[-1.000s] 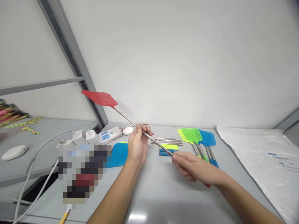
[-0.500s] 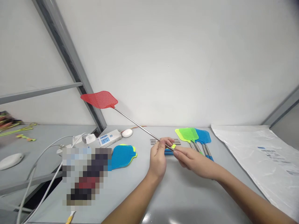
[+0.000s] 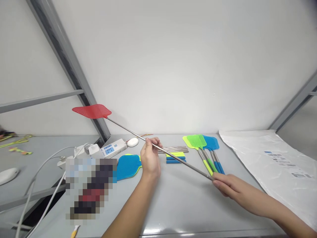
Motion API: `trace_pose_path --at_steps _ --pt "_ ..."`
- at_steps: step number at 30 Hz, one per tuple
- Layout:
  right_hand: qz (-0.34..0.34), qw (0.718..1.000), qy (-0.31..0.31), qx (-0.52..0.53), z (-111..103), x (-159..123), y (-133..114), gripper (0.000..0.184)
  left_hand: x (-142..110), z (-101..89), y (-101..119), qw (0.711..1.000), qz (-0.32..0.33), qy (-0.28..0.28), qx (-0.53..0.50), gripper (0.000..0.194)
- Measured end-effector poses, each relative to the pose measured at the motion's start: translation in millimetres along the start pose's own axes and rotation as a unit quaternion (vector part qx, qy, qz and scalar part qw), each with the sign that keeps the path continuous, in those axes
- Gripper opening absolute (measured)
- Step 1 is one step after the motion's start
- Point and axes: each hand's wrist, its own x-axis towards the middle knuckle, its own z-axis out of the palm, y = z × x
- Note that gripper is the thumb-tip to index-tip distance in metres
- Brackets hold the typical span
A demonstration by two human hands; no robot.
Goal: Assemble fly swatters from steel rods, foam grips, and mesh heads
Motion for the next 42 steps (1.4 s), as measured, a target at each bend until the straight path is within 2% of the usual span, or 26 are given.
trace_pose_path --at_steps 3,6,11,13,18,23,25,29,35,38,40,42 --pt "0.001 1.0 0.024 -0.008 -3.0 -0.9 6.2 0.035 -1.3 -0.6 -3.9 1.0 -0.014 -0.008 0.011 0.038" --pt "-0.01 0.999 0.016 -0.038 -7.6 8.1 -3.8 0.034 -8.6 0.7 -11.2 0.999 -0.029 -0.021 0.025 0.042" --pt "-0.048 0.995 0.057 -0.073 -5.9 37.5 -35.0 0.036 -27.4 5.5 -20.4 0.981 -0.085 -0.135 0.107 0.045" --pt "-0.059 0.991 0.076 -0.092 -1.7 47.5 -43.0 0.036 -31.8 6.7 -20.4 0.975 -0.102 -0.159 0.12 0.048" --pt "-0.054 0.99 0.081 -0.104 10.1 54.4 -43.1 0.038 -24.5 6.2 -11.9 0.988 -0.037 -0.109 0.102 0.042" --pt "-0.038 0.989 0.08 -0.119 17.4 40.7 -19.4 0.038 -6.4 1.9 -4.3 0.999 0.004 0.009 0.033 0.038" --pt "-0.04 0.99 0.075 -0.116 17.5 34.0 -10.3 0.037 -4.0 1.5 -4.0 1.0 0.013 0.011 0.021 0.037" --pt "-0.03 0.987 0.087 -0.13 11.9 22.2 0.9 0.034 -3.6 1.3 -4.5 0.999 0.018 -0.04 0.021 0.037" --pt "-0.001 0.979 0.121 -0.163 4.7 5.6 13.1 0.034 7.3 -6.8 -1.1 0.999 0.043 0.008 0.022 0.04" --pt "-0.013 0.975 0.139 -0.171 7.7 3.4 13.0 0.034 -5.8 -2.9 -7.6 0.996 0.015 -0.051 0.069 0.042" --pt "-0.023 0.971 0.15 -0.185 10.0 5.6 11.3 0.035 -23.4 2.9 -15.2 0.981 -0.022 -0.135 0.136 0.041" --pt "-0.033 0.965 0.163 -0.202 12.0 9.7 9.9 0.034 -41.4 8.2 -22.8 0.95 -0.06 -0.226 0.207 0.042"
